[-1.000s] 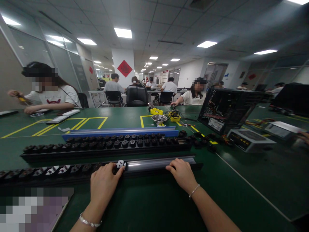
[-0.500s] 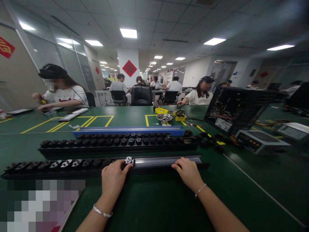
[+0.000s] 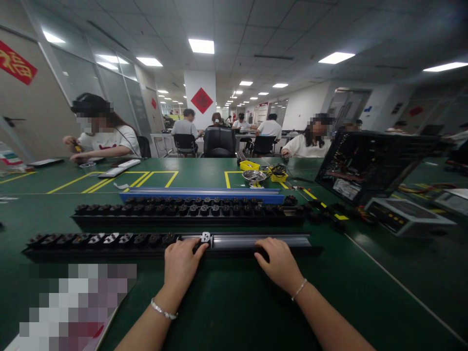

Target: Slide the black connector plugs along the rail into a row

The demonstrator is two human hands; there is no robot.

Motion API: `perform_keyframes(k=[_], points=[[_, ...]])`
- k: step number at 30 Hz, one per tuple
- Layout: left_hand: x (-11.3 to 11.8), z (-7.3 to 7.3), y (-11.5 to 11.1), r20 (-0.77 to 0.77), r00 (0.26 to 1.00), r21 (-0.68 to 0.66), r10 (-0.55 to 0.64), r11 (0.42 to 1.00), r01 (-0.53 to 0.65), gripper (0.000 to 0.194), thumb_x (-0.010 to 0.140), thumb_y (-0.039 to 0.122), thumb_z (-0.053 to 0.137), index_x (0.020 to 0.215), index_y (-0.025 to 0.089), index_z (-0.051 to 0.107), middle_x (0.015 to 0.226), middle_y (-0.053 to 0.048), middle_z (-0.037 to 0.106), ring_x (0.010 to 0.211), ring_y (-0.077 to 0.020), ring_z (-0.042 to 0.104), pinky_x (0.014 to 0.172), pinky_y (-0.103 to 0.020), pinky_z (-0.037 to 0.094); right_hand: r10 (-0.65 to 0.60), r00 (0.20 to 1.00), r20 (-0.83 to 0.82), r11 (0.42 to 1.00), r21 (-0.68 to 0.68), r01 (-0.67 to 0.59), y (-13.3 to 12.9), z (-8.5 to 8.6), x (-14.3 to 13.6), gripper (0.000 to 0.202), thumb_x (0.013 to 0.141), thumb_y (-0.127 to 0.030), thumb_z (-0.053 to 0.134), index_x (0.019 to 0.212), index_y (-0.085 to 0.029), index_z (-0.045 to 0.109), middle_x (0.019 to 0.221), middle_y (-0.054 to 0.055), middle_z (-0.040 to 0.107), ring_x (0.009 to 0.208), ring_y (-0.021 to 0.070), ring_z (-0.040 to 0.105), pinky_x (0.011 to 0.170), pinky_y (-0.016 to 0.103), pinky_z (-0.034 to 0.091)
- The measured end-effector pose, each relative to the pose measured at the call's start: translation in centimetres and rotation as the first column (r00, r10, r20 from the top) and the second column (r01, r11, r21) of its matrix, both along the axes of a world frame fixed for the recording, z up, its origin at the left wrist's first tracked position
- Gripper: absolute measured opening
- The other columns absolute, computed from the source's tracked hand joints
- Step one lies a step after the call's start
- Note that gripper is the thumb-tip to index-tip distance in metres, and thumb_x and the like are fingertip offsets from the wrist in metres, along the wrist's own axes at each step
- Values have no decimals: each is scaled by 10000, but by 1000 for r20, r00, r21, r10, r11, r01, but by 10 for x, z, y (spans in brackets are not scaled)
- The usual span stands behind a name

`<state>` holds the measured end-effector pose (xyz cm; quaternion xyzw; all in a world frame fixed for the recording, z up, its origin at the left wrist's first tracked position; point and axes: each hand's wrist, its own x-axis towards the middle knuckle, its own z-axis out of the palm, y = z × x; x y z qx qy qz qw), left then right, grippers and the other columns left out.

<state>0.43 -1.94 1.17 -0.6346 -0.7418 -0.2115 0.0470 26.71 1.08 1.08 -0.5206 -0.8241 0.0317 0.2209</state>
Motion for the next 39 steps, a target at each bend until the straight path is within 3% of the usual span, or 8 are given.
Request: perform_keyframes(k=[6, 11, 17, 23, 29, 35, 39], points=[[4, -3, 3, -9, 997, 27, -75, 997, 76, 378, 828, 481, 427, 971, 235, 676, 945, -42, 705, 865, -214, 596, 794, -355, 391, 152, 988, 0, 980, 127, -151, -9, -10, -38, 420, 796, -258, 501, 1210, -190, 512, 1209, 96, 555, 1098, 223, 486, 952, 385, 339], [5, -7, 4, -8, 991, 77, -130, 989, 130, 359, 843, 453, 419, 999, 247, 669, 967, -33, 706, 876, -212, 600, 808, -366, 393, 101, 988, -114, 988, 132, -86, -3, -9, -70, 464, 821, -327, 495, 1249, -150, 484, 1280, 99, 517, 1189, 231, 418, 1015, 395, 277], [7, -9, 4, -11, 985, 92, -173, 981, 173, 330, 852, 412, 415, 1014, 268, 663, 968, -15, 708, 866, -205, 601, 801, -373, 387, -18, 979, -201, 1000, 10, 20, 5, 0, -105, 456, 817, -393, 531, 1211, -164, 520, 1203, 80, 581, 1128, 217, 476, 989, 374, 271], [9, -7, 2, 18, 986, 70, -165, 984, 163, 302, 852, 382, 408, 1017, 331, 654, 997, 21, 703, 867, -197, 587, 834, -396, 353, -31, 972, -234, 999, -1, 32, 7, 3, -112, 355, 791, -421, 574, 1104, -255, 581, 1119, 23, 628, 1064, 209, 502, 938, 362, 275], [8, -9, 3, -1, 985, 68, -174, 982, 174, 304, 850, 379, 406, 1032, 347, 647, 1055, 29, 683, 899, -188, 577, 840, -391, 356, -42, 968, -247, 999, 20, 49, 6, 3, -113, 237, 778, -398, 586, 968, -258, 612, 1027, 1, 652, 1008, 193, 512, 907, 347, 282], [6, -18, 5, -81, 986, 115, -148, 981, 157, 381, 845, 378, 415, 1190, 295, 553, 1365, -4, 467, 1179, -220, 455, 901, -389, 370, -59, 970, -237, 997, 32, 68, 5, 1, -116, 236, 788, -377, 560, 970, -236, 609, 1030, 27, 649, 1023, 198, 509, 951, 382, 251], [4, -22, 6, -141, 971, 59, -195, 977, 205, 390, 870, 401, 360, 1216, 330, 525, 1343, 10, 493, 1231, -223, 421, 945, -428, 337, -73, 972, -223, 996, 41, 84, 5, -2, -117, 262, 797, -370, 539, 999, -217, 603, 1046, 49, 643, 1044, 201, 504, 980, 396, 237]])
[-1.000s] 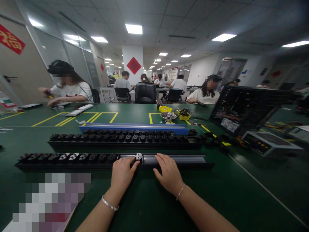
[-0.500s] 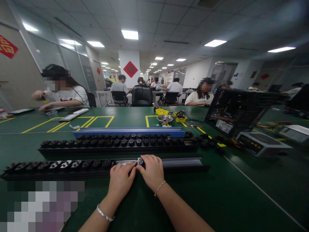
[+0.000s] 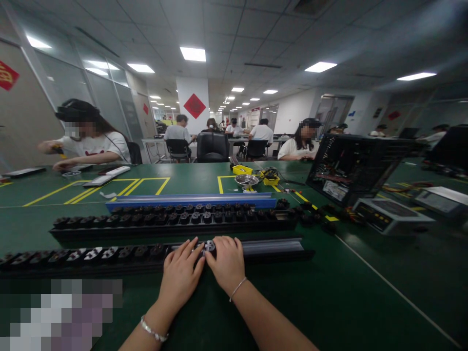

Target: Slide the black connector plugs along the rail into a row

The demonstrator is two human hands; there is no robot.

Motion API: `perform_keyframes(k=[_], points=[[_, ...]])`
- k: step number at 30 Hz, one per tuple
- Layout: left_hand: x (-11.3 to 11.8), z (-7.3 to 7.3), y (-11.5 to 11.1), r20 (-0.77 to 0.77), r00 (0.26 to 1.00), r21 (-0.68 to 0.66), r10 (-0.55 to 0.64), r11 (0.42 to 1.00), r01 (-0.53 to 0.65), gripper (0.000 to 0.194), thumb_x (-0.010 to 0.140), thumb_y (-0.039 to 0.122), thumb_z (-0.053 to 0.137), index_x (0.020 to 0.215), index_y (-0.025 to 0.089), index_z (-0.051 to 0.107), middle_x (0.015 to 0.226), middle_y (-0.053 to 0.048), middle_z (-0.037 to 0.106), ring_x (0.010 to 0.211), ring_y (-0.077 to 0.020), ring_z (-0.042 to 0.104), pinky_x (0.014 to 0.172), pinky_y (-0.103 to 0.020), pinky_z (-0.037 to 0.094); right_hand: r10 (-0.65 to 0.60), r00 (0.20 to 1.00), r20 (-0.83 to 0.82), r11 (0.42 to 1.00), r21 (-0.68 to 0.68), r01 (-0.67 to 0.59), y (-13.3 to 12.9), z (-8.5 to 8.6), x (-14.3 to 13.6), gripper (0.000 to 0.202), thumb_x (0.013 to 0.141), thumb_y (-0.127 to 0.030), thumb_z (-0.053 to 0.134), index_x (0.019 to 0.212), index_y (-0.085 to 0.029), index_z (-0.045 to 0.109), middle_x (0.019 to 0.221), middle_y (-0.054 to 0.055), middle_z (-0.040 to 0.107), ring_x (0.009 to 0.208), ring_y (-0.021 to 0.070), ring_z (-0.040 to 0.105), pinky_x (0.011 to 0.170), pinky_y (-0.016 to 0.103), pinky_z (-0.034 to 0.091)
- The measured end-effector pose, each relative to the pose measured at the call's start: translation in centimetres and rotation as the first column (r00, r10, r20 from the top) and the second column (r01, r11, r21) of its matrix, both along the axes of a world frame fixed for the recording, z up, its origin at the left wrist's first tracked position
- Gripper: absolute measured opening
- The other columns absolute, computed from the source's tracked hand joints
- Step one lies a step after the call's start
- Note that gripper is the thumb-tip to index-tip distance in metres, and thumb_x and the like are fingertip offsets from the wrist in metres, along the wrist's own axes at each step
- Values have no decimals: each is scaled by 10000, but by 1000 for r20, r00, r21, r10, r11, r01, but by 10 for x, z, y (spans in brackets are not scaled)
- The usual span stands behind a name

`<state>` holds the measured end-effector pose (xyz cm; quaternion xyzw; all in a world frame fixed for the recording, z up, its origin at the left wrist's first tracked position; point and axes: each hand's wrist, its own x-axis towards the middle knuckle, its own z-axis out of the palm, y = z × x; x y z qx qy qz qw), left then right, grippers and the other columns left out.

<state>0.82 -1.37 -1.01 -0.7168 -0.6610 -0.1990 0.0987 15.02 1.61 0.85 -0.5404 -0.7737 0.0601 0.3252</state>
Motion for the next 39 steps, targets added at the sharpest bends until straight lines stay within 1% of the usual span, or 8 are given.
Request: perform_keyframes(k=[4, 11, 15, 21, 27, 35, 39], points=[[0, 2, -1, -10, 1000, -27, 1, 1000, -2, 382, 878, 400, 339, 1215, 370, 516, 1350, 30, 483, 1244, -219, 412, 949, -438, 327, -13, 1000, -2, 1000, 1, 13, 1, -2, 0, 284, 801, -351, 526, 1027, -193, 591, 1067, 66, 634, 1057, 198, 504, 1001, 391, 234], [2, 7, -2, -4, 1000, -45, 6, 999, -7, 370, 877, 397, 341, 1192, 383, 535, 1352, 28, 482, 1249, -221, 404, 948, -440, 322, -35, 999, -6, 999, -23, 35, 0, -1, 2, 272, 791, -300, 521, 1019, -166, 584, 1049, 67, 629, 1047, 201, 511, 1013, 383, 244], [2, 7, -2, 10, 1000, -43, 3, 999, -2, 365, 873, 395, 354, 1186, 384, 541, 1350, 24, 485, 1247, -229, 406, 952, -444, 324, -51, 999, 10, 999, -14, 51, 0, 0, 4, 245, 789, -277, 514, 989, -156, 586, 1016, 77, 630, 1021, 206, 520, 1004, 375, 267], [2, 8, -2, 29, 1000, -25, -8, 1000, 9, 356, 866, 385, 378, 1172, 375, 558, 1337, 11, 500, 1231, -230, 422, 957, -436, 327, -79, 997, 19, 997, 13, 79, 1, -2, 8, 238, 788, -250, 499, 989, -153, 582, 1022, 90, 626, 1024, 212, 519, 992, 381, 282], [1, 7, -2, 15, 1000, -36, -1, 999, 2, 348, 865, 394, 374, 1156, 382, 565, 1339, 25, 497, 1235, -233, 421, 957, -451, 322, -97, 995, 16, 995, -8, 97, 1, -1, 13, 224, 777, -230, 500, 965, -146, 587, 1009, 91, 624, 1019, 224, 516, 998, 378, 269], [0, 5, -1, 9, 1000, -32, -7, 999, 8, 371, 871, 405, 359, 1195, 373, 538, 1348, 11, 488, 1242, -233, 410, 959, -449, 319, -129, 991, 29, 992, 10, 129, 1, 1, 22, 188, 764, -219, 506, 923, -158, 585, 964, 81, 623, 983, 217, 520, 971, 366, 292], [0, 5, -1, 14, 1000, -40, -3, 999, 3, 392, 871, 410, 359, 1227, 356, 513, 1349, -2, 487, 1243, -232, 409, 965, -448, 317, -153, 987, 43, 988, 3, 153, 0, 4, 27, 202, 764, -209, 497, 939, -153, 580, 974, 83, 622, 989, 210, 523, 969, 356, 297]])
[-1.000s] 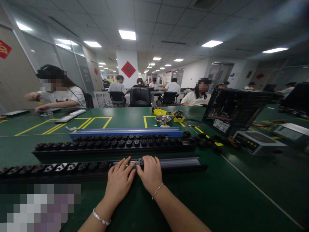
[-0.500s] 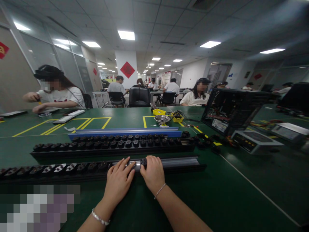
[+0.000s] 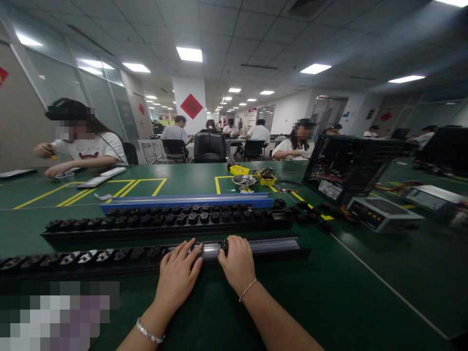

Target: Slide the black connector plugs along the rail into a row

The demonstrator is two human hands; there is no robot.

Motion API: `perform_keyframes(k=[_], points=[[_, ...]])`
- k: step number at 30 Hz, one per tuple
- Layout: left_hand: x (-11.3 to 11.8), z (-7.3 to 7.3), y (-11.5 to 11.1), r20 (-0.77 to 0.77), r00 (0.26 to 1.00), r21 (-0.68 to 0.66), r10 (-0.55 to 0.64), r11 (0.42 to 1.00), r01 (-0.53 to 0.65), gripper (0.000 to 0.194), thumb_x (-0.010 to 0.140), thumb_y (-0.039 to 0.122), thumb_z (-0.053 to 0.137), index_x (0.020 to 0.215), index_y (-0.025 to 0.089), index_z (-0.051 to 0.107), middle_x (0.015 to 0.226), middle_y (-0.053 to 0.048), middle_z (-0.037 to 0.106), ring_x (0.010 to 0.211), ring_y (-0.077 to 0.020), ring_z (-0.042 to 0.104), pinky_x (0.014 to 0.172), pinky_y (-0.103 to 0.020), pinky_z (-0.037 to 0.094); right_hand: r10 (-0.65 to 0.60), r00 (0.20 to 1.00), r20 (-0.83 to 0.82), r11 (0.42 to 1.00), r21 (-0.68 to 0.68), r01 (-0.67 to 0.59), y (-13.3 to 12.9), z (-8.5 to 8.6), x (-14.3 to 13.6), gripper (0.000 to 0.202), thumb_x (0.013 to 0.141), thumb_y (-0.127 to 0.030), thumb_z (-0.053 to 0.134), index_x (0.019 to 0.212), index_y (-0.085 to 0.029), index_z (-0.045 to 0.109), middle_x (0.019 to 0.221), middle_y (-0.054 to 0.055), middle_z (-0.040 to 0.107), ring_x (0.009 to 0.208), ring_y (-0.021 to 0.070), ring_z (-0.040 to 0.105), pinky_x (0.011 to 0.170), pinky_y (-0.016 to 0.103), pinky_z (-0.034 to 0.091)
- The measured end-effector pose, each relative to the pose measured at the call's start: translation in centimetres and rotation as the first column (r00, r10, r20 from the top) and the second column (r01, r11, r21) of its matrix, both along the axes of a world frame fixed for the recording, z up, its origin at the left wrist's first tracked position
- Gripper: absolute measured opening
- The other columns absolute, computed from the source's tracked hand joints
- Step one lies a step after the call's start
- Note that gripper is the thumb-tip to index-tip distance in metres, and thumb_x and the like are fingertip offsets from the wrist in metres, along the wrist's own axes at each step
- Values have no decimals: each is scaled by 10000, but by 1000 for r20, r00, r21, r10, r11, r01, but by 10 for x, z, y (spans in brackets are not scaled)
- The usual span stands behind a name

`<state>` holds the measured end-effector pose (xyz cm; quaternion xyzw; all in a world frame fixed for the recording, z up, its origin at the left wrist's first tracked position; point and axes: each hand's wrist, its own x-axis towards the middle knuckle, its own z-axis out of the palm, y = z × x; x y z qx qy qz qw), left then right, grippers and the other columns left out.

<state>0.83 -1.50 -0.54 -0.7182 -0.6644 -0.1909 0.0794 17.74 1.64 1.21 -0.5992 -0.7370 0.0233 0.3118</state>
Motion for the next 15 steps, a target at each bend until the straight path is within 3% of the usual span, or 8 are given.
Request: perform_keyframes(k=[8, 15], points=[[-1, -1, 1, 15, 1000, -19, 5, 1000, -5, 427, 874, 422, 340, 1266, 322, 477, 1362, -8, 471, 1252, -234, 398, 974, -457, 307, -52, 998, -20, 998, 27, 52, 1, -1, 5, 198, 733, -199, 486, 901, -167, 585, 972, 92, 624, 982, 221, 523, 940, 366, 314], [0, 1, -1, 5, 1000, 13, -1, 1000, 1, 417, 871, 421, 352, 1245, 308, 498, 1345, -10, 491, 1242, -225, 417, 977, -444, 317, -117, 993, -29, 993, 23, 118, 2, -3, 6, 202, 732, -280, 528, 884, -155, 574, 1015, 118, 607, 1037, 243, 501, 929, 369, 324]])
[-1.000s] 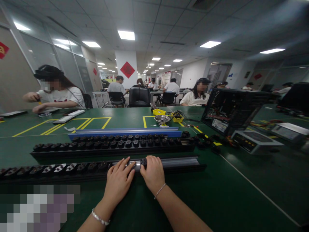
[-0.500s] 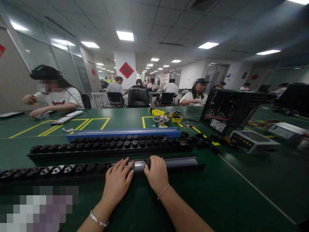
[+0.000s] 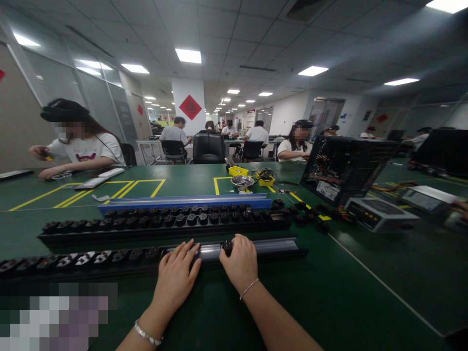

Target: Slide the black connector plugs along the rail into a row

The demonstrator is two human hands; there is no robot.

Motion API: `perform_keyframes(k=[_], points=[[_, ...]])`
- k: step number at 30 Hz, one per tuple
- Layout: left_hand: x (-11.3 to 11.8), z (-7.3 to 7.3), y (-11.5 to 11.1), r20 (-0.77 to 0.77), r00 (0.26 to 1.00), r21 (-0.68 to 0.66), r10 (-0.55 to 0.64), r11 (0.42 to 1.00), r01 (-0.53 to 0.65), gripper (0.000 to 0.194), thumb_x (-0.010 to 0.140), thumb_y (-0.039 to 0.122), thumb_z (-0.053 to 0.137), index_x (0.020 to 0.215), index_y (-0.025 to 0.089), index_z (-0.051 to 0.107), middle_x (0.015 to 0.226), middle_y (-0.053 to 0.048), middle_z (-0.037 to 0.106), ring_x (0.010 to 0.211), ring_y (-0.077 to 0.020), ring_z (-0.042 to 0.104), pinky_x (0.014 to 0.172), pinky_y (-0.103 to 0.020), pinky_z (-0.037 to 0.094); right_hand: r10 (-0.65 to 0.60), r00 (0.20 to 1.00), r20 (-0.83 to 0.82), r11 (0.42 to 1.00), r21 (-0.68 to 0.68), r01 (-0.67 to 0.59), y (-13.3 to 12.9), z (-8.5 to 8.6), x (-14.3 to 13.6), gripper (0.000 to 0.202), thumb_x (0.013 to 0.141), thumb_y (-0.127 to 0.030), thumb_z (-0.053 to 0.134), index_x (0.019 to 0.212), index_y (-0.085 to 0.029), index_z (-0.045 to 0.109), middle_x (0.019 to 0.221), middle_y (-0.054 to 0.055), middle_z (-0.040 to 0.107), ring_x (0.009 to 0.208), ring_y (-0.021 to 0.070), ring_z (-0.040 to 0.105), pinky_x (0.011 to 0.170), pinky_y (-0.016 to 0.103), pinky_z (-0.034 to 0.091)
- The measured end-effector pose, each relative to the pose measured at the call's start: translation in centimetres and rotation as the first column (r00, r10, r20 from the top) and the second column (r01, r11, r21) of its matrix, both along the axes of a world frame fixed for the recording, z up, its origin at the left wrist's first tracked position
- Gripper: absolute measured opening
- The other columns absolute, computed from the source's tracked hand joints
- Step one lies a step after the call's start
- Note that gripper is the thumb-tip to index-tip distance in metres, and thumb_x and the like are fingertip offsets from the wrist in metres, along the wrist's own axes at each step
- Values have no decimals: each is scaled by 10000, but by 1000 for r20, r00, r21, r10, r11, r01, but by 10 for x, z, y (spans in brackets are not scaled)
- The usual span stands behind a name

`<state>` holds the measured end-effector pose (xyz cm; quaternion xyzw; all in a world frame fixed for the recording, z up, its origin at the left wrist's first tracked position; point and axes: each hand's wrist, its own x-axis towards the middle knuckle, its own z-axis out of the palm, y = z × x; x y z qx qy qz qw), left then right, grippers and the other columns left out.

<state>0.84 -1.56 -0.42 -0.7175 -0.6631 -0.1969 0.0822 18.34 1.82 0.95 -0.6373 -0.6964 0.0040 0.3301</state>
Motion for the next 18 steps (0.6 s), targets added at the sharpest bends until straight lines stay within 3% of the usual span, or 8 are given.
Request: perform_keyframes(k=[9, 18], points=[[2, 6, -2, -36, 999, 25, -26, 999, 26, 404, 859, 408, 379, 1209, 284, 539, 1312, -28, 525, 1223, -231, 448, 975, -441, 353, 40, 998, 46, 999, 16, -41, 2, 2, 7, 105, 740, -289, 541, 778, -192, 546, 866, 63, 608, 896, 210, 522, 842, 333, 346], [2, 7, -1, -56, 998, 16, -35, 999, 36, 412, 868, 410, 364, 1215, 268, 535, 1320, -30, 516, 1227, -230, 444, 961, -437, 383, 76, 997, -7, 996, 47, -76, 1, 1, 9, 108, 737, -293, 555, 778, -194, 545, 863, 50, 610, 887, 203, 516, 861, 329, 327]])
